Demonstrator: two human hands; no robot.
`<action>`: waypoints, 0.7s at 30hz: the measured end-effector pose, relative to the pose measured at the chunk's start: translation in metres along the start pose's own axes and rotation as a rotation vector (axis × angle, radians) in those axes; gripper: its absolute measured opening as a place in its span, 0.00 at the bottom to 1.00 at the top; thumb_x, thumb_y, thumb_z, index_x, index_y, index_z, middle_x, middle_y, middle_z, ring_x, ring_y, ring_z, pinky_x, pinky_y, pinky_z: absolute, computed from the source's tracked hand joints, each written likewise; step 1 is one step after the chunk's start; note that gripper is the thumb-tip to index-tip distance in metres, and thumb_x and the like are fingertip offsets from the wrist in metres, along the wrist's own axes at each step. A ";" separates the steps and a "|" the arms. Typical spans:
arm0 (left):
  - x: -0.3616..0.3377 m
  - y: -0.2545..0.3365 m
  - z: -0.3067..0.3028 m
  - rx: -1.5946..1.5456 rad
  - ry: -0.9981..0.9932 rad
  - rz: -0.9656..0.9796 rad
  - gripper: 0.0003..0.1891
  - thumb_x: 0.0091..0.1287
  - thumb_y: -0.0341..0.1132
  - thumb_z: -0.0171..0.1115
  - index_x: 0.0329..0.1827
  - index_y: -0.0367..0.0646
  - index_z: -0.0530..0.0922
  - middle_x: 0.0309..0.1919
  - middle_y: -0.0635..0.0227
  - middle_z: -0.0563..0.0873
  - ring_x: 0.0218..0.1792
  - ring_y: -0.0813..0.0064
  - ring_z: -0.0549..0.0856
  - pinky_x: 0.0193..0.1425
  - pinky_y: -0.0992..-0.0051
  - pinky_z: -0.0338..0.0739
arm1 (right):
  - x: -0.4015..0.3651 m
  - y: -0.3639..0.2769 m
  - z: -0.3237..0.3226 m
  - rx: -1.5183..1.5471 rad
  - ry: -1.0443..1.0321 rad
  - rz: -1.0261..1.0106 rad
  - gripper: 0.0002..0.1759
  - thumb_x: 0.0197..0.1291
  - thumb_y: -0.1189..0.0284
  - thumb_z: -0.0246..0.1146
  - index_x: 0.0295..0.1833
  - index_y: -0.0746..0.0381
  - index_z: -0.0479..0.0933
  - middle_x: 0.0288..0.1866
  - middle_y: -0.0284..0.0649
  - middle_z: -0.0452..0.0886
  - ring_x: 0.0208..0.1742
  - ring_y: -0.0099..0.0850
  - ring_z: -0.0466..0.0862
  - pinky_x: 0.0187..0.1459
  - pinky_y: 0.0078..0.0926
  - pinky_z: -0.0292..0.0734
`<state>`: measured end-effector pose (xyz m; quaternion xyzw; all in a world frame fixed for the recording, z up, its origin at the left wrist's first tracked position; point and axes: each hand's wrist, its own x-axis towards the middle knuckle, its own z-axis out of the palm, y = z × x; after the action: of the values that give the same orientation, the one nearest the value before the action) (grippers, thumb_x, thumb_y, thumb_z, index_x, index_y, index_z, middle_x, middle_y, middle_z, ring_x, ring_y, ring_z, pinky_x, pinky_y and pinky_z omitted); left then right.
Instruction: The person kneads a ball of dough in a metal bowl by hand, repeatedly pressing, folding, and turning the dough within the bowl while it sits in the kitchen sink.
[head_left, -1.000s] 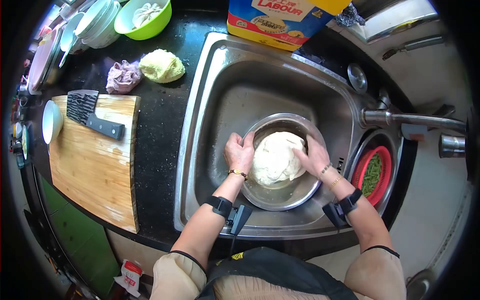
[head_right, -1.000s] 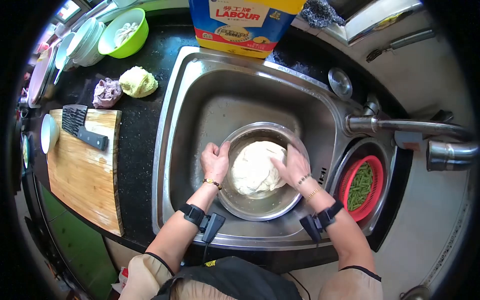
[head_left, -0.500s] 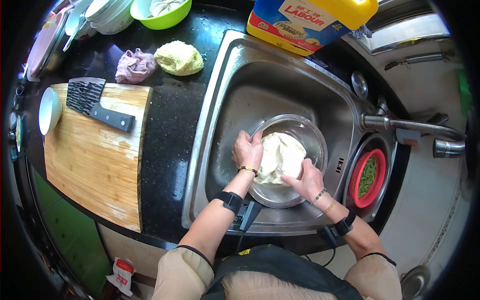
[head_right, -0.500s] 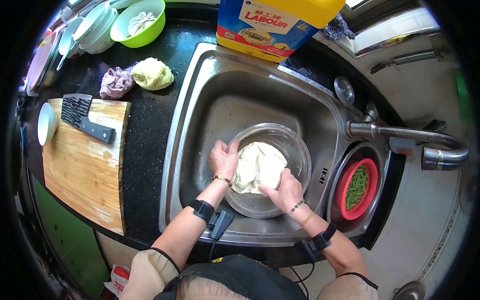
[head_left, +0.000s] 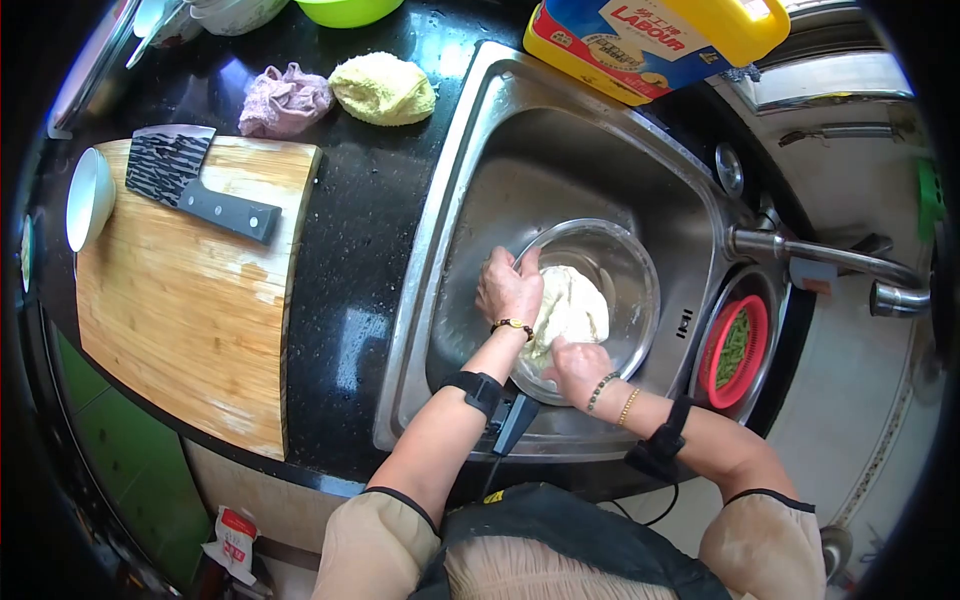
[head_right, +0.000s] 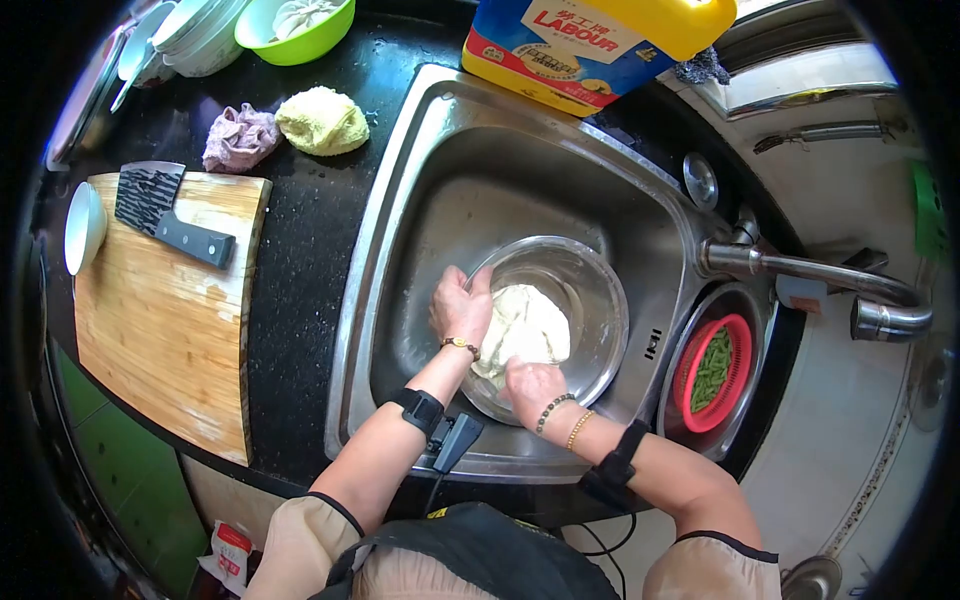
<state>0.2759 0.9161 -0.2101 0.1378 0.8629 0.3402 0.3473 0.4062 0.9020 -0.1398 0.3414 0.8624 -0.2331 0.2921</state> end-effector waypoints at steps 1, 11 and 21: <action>0.000 0.002 -0.001 0.000 -0.004 -0.003 0.22 0.55 0.52 0.65 0.30 0.40 0.74 0.32 0.53 0.83 0.36 0.49 0.82 0.38 0.58 0.73 | 0.003 0.002 0.008 -0.034 -0.016 -0.006 0.16 0.51 0.66 0.66 0.35 0.67 0.72 0.26 0.50 0.81 0.32 0.43 0.84 0.35 0.37 0.79; 0.000 0.001 -0.001 0.021 -0.041 0.020 0.20 0.56 0.51 0.64 0.32 0.41 0.74 0.34 0.56 0.82 0.39 0.52 0.81 0.41 0.57 0.72 | 0.038 -0.014 0.022 -0.261 -0.310 0.086 0.09 0.53 0.74 0.59 0.38 0.58 0.84 0.38 0.41 0.85 0.43 0.34 0.85 0.43 0.28 0.79; 0.003 -0.004 -0.001 0.000 -0.102 -0.008 0.22 0.55 0.52 0.65 0.31 0.39 0.73 0.32 0.54 0.82 0.37 0.51 0.81 0.40 0.57 0.72 | 0.058 0.000 0.073 -0.241 -0.404 0.210 0.11 0.58 0.73 0.57 0.44 0.59 0.83 0.44 0.38 0.85 0.43 0.34 0.86 0.31 0.39 0.83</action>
<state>0.2727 0.9143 -0.2134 0.1515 0.8447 0.3311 0.3924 0.3968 0.8841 -0.2311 0.3386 0.7679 -0.1605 0.5195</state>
